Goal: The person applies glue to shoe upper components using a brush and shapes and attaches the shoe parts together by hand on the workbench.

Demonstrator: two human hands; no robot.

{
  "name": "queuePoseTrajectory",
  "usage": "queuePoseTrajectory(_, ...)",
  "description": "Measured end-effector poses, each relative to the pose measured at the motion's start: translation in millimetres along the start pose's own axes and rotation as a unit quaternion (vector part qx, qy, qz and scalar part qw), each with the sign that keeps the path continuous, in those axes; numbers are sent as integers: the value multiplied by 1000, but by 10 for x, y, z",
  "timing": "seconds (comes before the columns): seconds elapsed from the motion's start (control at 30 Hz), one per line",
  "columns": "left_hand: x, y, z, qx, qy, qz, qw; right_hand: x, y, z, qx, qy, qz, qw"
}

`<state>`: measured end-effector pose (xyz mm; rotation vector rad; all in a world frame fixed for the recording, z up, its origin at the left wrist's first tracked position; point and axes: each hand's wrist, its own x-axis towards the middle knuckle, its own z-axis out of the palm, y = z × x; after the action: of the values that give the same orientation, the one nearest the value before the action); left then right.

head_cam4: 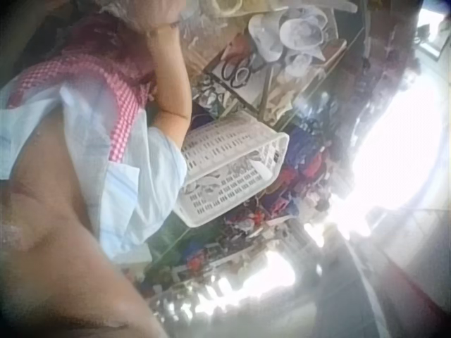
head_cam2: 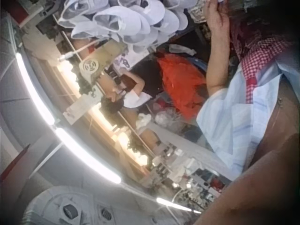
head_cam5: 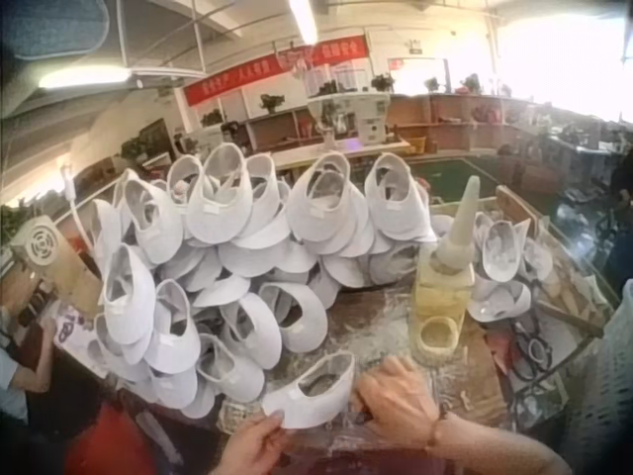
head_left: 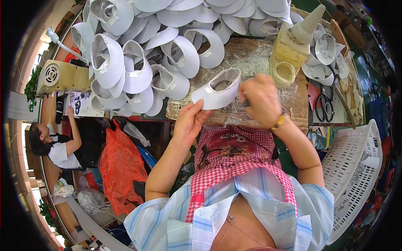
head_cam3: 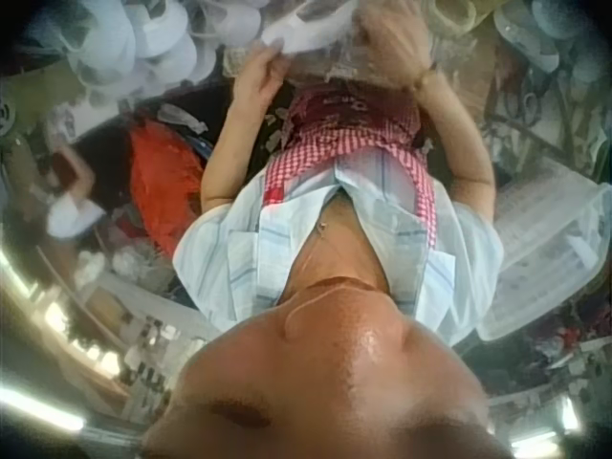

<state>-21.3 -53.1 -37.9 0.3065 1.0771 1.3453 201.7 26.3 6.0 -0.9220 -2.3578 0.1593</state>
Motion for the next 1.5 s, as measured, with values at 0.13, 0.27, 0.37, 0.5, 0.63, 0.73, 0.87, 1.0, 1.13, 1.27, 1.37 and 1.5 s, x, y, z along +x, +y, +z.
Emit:
queuePoseTrajectory(0.13,-251,-24,-288,-183,-20,-91,979,-189,361,-502,26,88,155,984)
queuePoseTrajectory(0.27,-385,-136,-476,-257,-2,-153,954,-324,772,-618,107,238,228,938)
queuePoseTrajectory(0.37,-356,-150,-512,-261,24,-149,953,-424,873,-619,53,130,219,966)
queuePoseTrajectory(0.5,-297,-153,-517,-250,21,-150,956,-424,649,-474,304,154,270,901)
queuePoseTrajectory(0.63,-300,-142,-488,-226,29,-143,963,-106,113,-21,489,94,146,855)
queuePoseTrajectory(0.73,-360,-212,-385,-128,0,-84,988,26,306,140,245,205,94,943)
queuePoseTrajectory(0.87,-533,-79,-262,29,-53,-64,996,-141,522,-255,356,148,250,888)
queuePoseTrajectory(1.0,-428,382,20,117,-126,77,982,-325,586,-594,399,172,244,867)
queuePoseTrajectory(1.13,22,608,113,61,-104,222,967,-563,629,-709,388,146,283,865)
queuePoseTrajectory(1.27,508,380,-287,-22,-9,294,956,-729,585,-722,378,129,283,872)
queuePoseTrajectory(1.37,650,272,-445,-13,104,253,962,-653,722,-681,366,76,324,869)
queuePoseTrajectory(1.5,367,476,-469,234,163,168,944,-564,972,-923,195,15,275,941)
